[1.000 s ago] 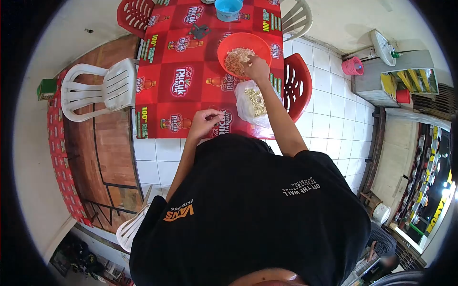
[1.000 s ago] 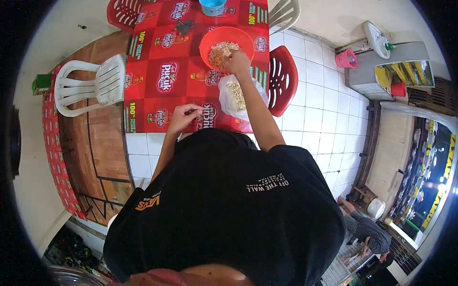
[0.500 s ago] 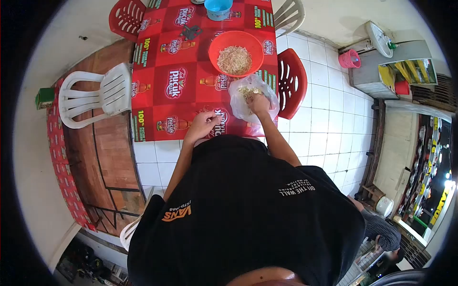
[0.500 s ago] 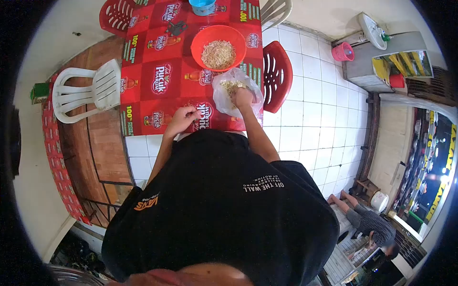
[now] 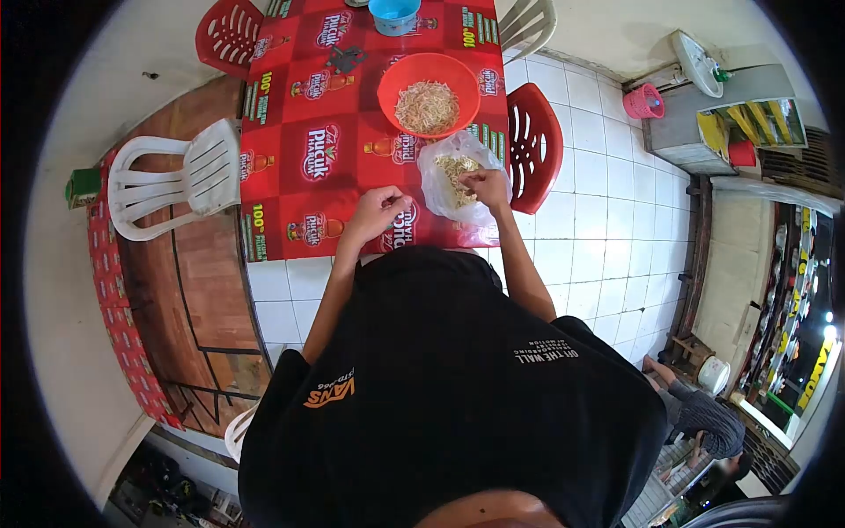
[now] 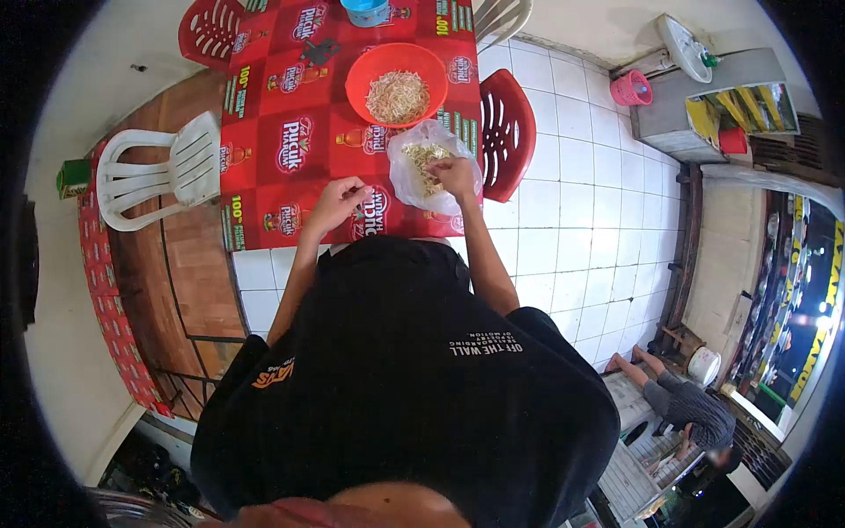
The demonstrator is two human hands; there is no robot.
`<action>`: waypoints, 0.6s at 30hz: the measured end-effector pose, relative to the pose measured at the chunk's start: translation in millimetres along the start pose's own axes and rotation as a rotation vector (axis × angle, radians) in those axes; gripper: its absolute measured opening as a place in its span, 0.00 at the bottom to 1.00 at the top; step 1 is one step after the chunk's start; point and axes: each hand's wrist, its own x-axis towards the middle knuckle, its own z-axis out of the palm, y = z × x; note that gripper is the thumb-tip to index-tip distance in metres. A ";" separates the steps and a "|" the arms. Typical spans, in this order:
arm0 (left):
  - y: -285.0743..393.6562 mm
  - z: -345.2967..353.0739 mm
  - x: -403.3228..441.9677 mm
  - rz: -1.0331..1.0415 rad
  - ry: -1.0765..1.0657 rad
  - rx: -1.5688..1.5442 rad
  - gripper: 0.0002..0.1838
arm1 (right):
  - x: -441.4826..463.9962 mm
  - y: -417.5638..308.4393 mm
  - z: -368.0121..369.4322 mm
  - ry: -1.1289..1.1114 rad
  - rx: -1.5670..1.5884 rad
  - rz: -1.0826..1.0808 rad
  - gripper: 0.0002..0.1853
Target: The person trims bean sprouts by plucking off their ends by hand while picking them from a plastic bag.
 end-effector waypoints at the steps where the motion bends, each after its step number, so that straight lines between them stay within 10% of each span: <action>1: 6.5 1.7 -0.8 0.024 -0.003 -0.035 0.13 | -3.9 -6.9 -2.0 -0.013 0.033 0.001 0.07; 18: 39.8 5.6 17.5 0.140 -0.082 -0.123 0.11 | -21.1 -65.2 -23.3 -0.040 0.060 0.030 0.15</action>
